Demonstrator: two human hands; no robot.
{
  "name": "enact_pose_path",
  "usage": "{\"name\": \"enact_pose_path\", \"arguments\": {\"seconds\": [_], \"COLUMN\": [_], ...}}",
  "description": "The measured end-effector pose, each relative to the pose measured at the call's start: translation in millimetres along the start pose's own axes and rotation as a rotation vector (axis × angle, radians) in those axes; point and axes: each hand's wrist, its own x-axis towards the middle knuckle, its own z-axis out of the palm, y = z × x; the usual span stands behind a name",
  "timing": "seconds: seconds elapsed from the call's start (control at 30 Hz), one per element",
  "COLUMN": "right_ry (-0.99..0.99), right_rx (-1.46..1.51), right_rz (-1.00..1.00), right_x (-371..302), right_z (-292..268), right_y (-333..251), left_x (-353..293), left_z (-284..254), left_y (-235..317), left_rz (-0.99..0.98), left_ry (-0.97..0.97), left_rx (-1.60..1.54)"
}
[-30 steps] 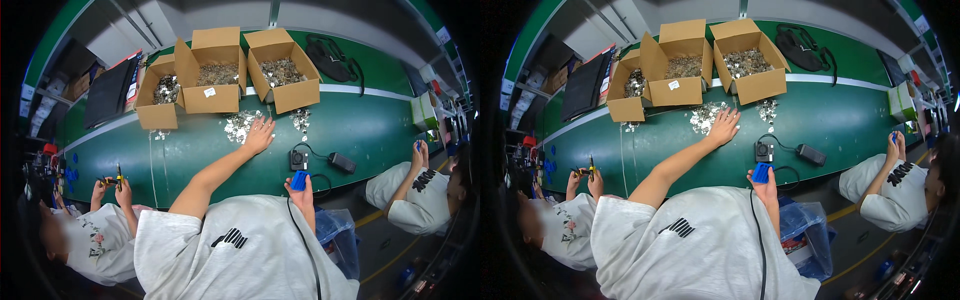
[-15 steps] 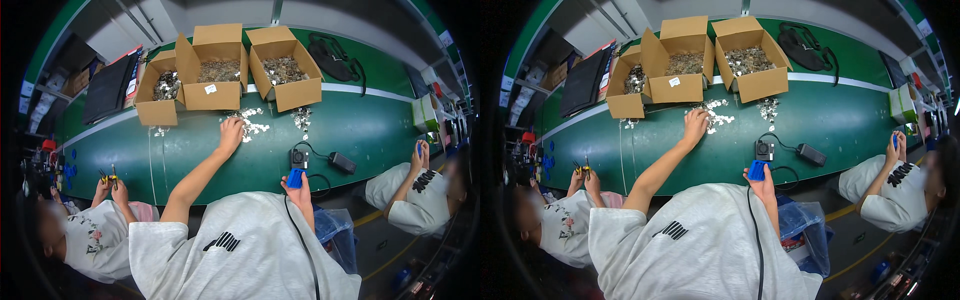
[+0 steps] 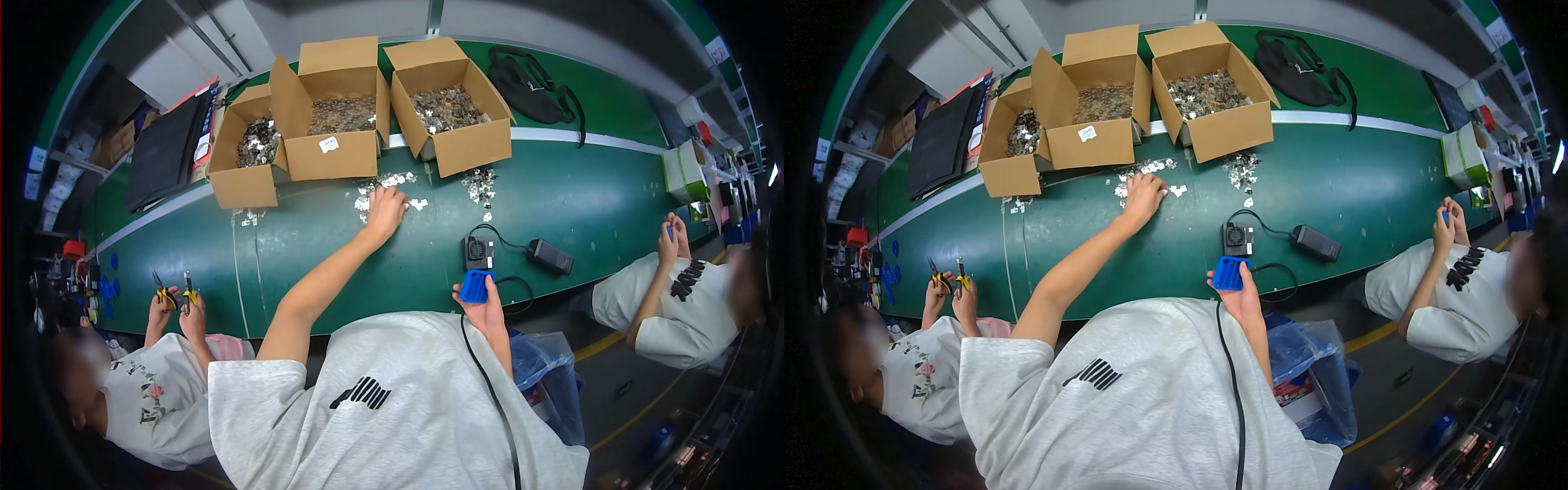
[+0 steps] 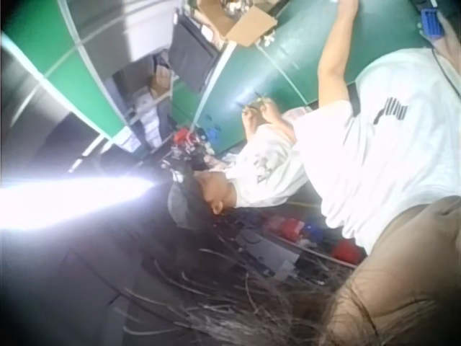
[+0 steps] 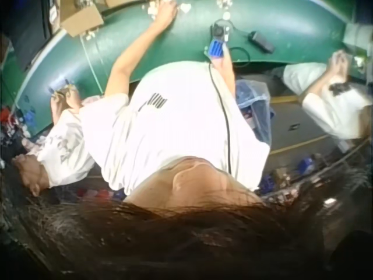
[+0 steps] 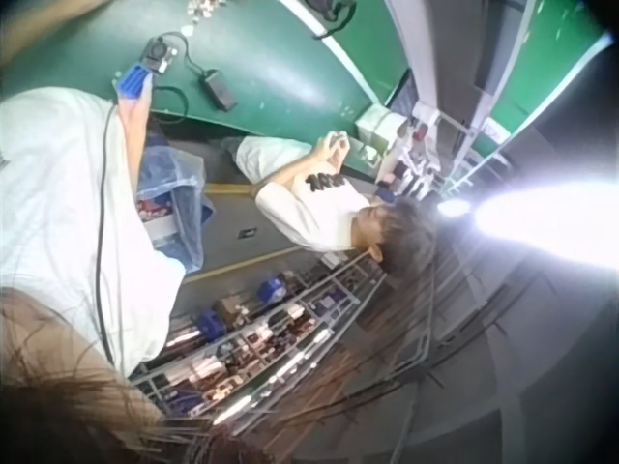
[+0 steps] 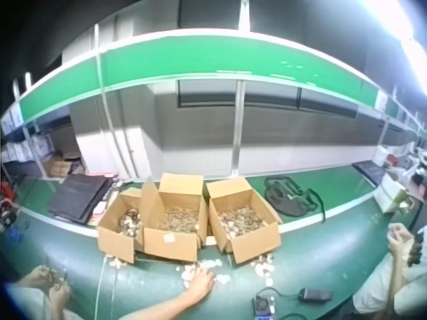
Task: Assembling small electronic components by inserting metal parts into blue plastic housings at a factory workstation.
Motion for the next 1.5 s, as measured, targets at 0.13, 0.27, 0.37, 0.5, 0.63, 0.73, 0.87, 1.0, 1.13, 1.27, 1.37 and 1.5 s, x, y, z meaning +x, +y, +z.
{"name": "enact_pose_path", "arguments": {"seconds": [0.13,0.27,0.37,0.5,0.63,0.73,0.87,1.0,1.13,1.27,1.37,1.5], "right_ry": [0.013,-0.118,-0.256,-0.204,-0.143,-0.098,0.015,-0.106,-0.091,-0.053,0.001,0.003], "right_rx": [-0.011,0.112,0.101,0.07,-0.066,-0.111,-0.375,-0.543,-0.607,-0.453,-0.326,-0.395], "right_rz": [-0.003,0.092,0.112,0.104,-0.035,-0.168,-0.239,-0.364,-0.401,-0.241,-0.271,-0.264], "right_x": [0,1,-5,-7,-12,-11,2,-17,-22,-27,-35,-37], "right_z": [24,74,123,144,146,144,127,145,140,136,142,136], "right_y": [-6,-21,-34,-34,-29,-25,-10,-21,-24,-17,-31,-31], "left_x": [-4,-22,-42,-54,-62,-67,-71,-64,-55,-68,-52,-41], "left_z": [-21,-96,-140,-157,-156,-151,-145,-148,-146,-145,-148,-173], "left_y": [7,67,100,118,124,128,129,123,116,114,120,145], "left_rz": [-0.003,0.156,0.275,0.356,0.239,-0.029,-0.374,-0.447,-0.402,-0.377,-0.215,0.104], "left_ry": [0.037,0.061,0.112,0.232,0.185,0.048,-0.053,-0.118,-0.299,-0.301,-0.189,0.017], "left_rx": [-0.092,-0.543,-0.55,-0.501,-0.596,-0.832,-1.048,-1.212,-1.171,-1.098,-0.907,-0.666]}}
